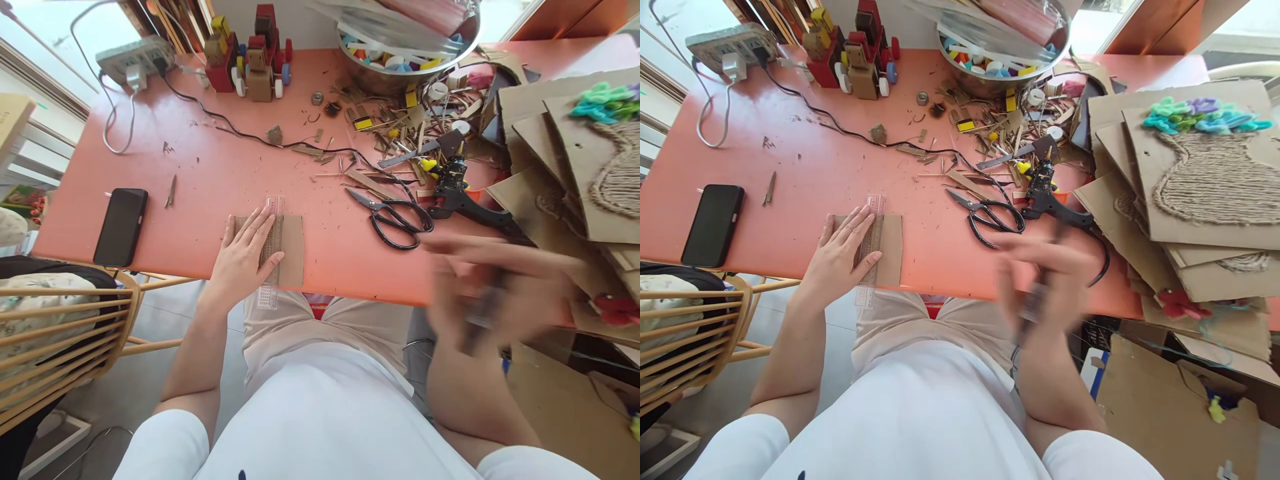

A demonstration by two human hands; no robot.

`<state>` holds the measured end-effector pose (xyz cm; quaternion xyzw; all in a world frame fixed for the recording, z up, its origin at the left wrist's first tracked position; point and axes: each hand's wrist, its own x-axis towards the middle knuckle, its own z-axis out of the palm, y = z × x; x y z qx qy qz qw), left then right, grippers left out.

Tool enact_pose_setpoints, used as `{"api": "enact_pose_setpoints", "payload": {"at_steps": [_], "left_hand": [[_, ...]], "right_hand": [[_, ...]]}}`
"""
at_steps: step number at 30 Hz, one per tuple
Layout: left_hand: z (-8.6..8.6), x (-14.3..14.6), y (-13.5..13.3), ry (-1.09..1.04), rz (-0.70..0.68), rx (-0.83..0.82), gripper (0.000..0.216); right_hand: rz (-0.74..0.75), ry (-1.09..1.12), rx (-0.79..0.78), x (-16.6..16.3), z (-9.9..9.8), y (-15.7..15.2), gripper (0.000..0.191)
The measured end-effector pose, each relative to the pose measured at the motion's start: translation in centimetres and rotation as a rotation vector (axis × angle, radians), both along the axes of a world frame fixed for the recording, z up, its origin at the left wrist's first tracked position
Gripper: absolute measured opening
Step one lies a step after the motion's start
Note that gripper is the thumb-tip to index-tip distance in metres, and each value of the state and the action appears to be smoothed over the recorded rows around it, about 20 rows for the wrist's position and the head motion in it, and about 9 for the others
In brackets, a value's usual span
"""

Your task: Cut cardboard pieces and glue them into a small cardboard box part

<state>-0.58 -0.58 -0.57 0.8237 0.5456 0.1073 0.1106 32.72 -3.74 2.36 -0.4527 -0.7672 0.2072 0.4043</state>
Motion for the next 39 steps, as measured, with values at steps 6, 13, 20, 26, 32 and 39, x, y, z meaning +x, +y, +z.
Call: {"api": "enact_pose_setpoints", "payload": {"at_steps": [6,13,20,26,32,39], "left_hand": [[0.2,0.2,0.1,0.008,-0.005,-0.005,0.066],[0.1,0.5,0.0,0.002,0.004,0.006,0.065],[0.1,0.7,-0.2,0.016,0.034,0.004,0.061],[0.1,1.1,-0.4,0.033,0.058,0.003,0.061],[0.2,1.1,-0.4,0.027,0.073,-0.008,0.060],[0.2,0.9,-0.3,0.011,0.062,-0.019,0.061]], "right_hand": [[0.204,-0.141,0.125,-7.7,-3.1,0.9,0.006],[0.217,-0.196,0.119,-8.8,-3.8,0.6,0.009],[0.193,-0.189,0.131,-8.9,-3.8,0.6,0.011],[0.198,-0.185,0.154,-8.9,-3.7,0.7,0.011],[0.205,-0.184,0.147,-8.9,-4.0,0.8,0.013],[0.221,-0.182,0.076,-8.8,-4.1,0.7,0.014]]}}
